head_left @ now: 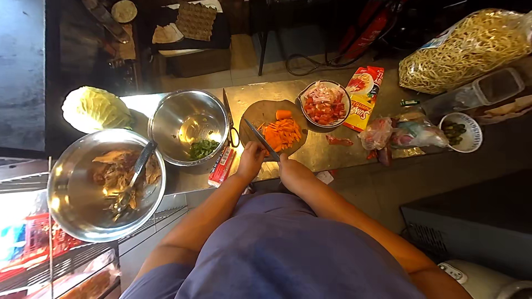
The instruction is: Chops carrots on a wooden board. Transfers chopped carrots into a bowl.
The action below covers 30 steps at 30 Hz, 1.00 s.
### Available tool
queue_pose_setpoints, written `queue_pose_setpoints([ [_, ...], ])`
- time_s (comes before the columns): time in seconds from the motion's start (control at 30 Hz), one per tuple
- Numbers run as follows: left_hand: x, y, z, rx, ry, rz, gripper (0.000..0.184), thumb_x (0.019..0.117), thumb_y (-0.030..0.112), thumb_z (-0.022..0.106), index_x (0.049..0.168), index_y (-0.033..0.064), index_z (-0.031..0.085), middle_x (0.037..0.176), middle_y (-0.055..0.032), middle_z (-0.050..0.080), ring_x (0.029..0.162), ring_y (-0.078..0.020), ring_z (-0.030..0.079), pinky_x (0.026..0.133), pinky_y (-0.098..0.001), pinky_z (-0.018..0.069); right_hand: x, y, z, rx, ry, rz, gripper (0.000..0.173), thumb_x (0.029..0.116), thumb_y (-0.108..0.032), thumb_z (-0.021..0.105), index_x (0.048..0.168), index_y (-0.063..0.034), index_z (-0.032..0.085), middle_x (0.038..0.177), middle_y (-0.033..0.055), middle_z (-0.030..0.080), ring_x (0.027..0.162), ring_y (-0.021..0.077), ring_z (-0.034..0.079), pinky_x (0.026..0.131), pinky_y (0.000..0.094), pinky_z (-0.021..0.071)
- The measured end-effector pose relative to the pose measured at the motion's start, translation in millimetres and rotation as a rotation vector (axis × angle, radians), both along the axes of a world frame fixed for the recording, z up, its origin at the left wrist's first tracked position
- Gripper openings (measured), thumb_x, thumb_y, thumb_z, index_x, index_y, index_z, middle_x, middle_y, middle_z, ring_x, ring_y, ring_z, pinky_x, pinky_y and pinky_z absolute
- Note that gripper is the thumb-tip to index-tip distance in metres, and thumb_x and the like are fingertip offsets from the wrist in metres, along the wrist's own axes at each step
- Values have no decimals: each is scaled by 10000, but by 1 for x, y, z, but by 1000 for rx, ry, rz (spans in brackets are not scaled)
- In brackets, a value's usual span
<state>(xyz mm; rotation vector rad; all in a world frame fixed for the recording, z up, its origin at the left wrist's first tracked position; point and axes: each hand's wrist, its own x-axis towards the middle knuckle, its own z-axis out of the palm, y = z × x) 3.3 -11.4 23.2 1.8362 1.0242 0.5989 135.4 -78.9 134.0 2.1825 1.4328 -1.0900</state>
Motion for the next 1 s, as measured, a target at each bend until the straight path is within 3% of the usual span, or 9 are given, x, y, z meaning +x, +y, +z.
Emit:
queue_pose_setpoints([
  [0.7, -1, 4, -11, -13, -55, 25, 109, 1003, 66, 650, 1062, -26, 643, 1163, -196, 633, 1021, -243, 681, 893, -373, 597, -12, 20, -35, 12, 3, -46, 335, 1139, -247, 342, 1375, -30, 437, 1140, 223, 681, 1112, 389, 697, 900, 545, 568],
  [0.9, -1, 4, -14, -38, -76, 23, 126, 1001, 62, 651, 1082, -34, 636, 1179, -194, 619, 993, -209, 692, 869, -334, 614, -18, 16, -64, 1, -27, -22, 340, 1099, -105, 375, 1429, -24, 384, 1122, 228, 691, 1105, 397, 705, 887, 538, 576],
  [1.0, -1, 6, -17, -47, -72, 14, 124, 1007, 68, 646, 1085, -27, 639, 1174, -189, 614, 999, -200, 689, 869, -329, 615, -14, 15, -76, 13, -19, -16, 324, 1129, -178, 340, 1414, -34, 400, 1093, 222, 701, 1089, 394, 712, 888, 533, 575],
])
